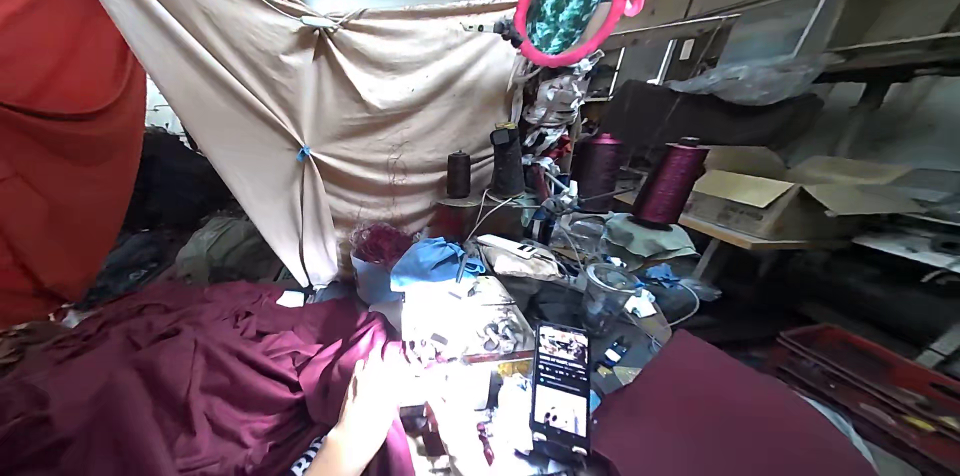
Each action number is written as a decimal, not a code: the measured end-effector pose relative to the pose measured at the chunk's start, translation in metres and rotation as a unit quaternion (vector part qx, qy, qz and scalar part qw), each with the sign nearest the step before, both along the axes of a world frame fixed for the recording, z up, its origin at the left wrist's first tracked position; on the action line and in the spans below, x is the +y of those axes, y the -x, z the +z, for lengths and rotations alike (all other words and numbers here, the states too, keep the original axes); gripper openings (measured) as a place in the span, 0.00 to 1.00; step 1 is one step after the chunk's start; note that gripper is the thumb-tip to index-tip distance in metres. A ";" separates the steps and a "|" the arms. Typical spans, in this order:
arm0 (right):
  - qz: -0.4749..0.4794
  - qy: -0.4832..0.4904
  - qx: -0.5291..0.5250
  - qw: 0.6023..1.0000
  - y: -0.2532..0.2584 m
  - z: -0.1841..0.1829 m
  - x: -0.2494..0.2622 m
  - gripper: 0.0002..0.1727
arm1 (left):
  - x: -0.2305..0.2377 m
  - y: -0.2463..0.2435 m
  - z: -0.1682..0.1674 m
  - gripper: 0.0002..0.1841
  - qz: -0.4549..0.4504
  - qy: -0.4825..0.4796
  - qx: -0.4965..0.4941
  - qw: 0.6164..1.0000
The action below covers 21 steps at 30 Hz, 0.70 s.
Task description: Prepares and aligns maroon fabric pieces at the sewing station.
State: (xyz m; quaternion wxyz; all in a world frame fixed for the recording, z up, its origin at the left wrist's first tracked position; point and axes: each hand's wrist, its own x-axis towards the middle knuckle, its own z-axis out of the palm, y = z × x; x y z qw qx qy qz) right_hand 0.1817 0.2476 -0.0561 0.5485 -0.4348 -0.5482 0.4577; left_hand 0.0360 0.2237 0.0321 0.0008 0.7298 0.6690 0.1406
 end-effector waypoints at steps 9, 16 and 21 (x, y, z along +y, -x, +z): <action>0.149 -0.073 -0.304 0.938 -0.029 0.041 -0.037 0.18 | -0.086 0.011 -0.010 0.11 -0.164 -0.111 -0.058 0.978; -0.089 -0.085 -0.337 0.933 -0.035 0.045 -0.043 0.23 | -0.075 0.002 -0.021 0.10 -0.088 -0.146 -0.088 0.981; 0.074 0.029 -0.327 0.942 -0.020 0.033 -0.068 0.18 | -0.128 -0.030 0.011 0.10 -0.123 -0.240 -0.133 0.954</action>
